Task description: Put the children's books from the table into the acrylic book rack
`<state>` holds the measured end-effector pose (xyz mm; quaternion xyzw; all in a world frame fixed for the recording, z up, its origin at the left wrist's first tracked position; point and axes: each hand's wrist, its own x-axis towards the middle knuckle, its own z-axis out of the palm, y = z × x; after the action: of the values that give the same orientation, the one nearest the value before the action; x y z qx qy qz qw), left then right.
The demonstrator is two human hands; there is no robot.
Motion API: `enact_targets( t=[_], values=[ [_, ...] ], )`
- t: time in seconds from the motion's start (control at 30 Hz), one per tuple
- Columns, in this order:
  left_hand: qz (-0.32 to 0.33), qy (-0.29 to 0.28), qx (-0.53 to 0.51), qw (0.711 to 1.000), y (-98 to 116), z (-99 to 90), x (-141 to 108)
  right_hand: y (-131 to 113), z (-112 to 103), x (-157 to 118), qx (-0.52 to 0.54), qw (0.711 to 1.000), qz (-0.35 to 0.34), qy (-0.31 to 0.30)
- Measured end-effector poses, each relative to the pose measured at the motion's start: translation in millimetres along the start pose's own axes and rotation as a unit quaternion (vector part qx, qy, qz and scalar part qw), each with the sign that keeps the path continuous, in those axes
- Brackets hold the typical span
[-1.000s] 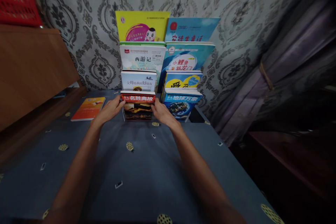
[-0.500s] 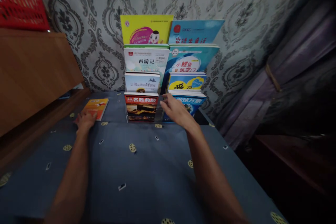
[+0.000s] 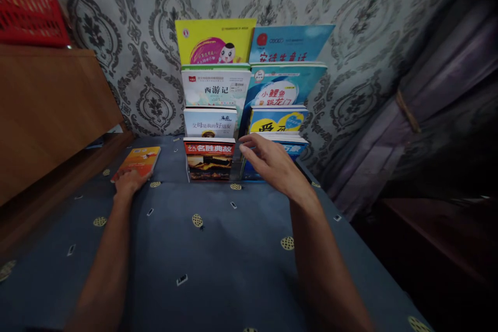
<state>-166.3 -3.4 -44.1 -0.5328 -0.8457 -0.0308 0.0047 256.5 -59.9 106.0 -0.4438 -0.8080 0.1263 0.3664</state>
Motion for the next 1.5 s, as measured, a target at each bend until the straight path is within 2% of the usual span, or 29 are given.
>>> enact_targets(
  t=[0.1, 0.17, 0.33, 0.67, 0.8, 0.97, 1.23, 1.4, 1.5],
  values=[
    [-0.011, -0.028, 0.029, 0.999, 7, -6.4, -2, -1, -1, -1, 0.003, 1.0, 0.001, -0.007],
    [0.013, -0.038, 0.037, 0.999, 13, -10.1, -2, -2, -4, -2, 0.003, 1.0, -0.002, -0.005],
    [0.044, -0.036, 0.053, 0.997, 26, -14.3, -3, -3, -11, -5, 0.006, 1.0, -0.011, 0.011],
    [0.05, -0.042, 0.085, 0.994, 43, -9.9, -5, -4, -15, -7, 0.002, 1.0, -0.022, 0.023],
    [0.085, -0.029, 0.093, 0.992, 49, -10.5, -12, -3, -18, -8, -0.004, 1.0, -0.02, 0.024],
    [0.127, -0.014, 0.107, 0.986, 43, -21.9, -18, -3, -22, -9, 0.001, 0.999, -0.023, 0.027],
    [0.149, -0.009, 0.148, 0.978, 27, -56.6, -23, -8, -26, -12, -0.001, 0.999, -0.027, 0.025],
    [0.174, -0.054, 0.158, 0.971, 25, -65.8, -59, -5, -25, -11, 0.005, 0.999, -0.033, 0.028],
    [0.217, -0.104, 0.092, 0.966, 21, -64.9, -74, -2, -21, -8, -0.005, 0.999, -0.038, 0.029]
  ],
)
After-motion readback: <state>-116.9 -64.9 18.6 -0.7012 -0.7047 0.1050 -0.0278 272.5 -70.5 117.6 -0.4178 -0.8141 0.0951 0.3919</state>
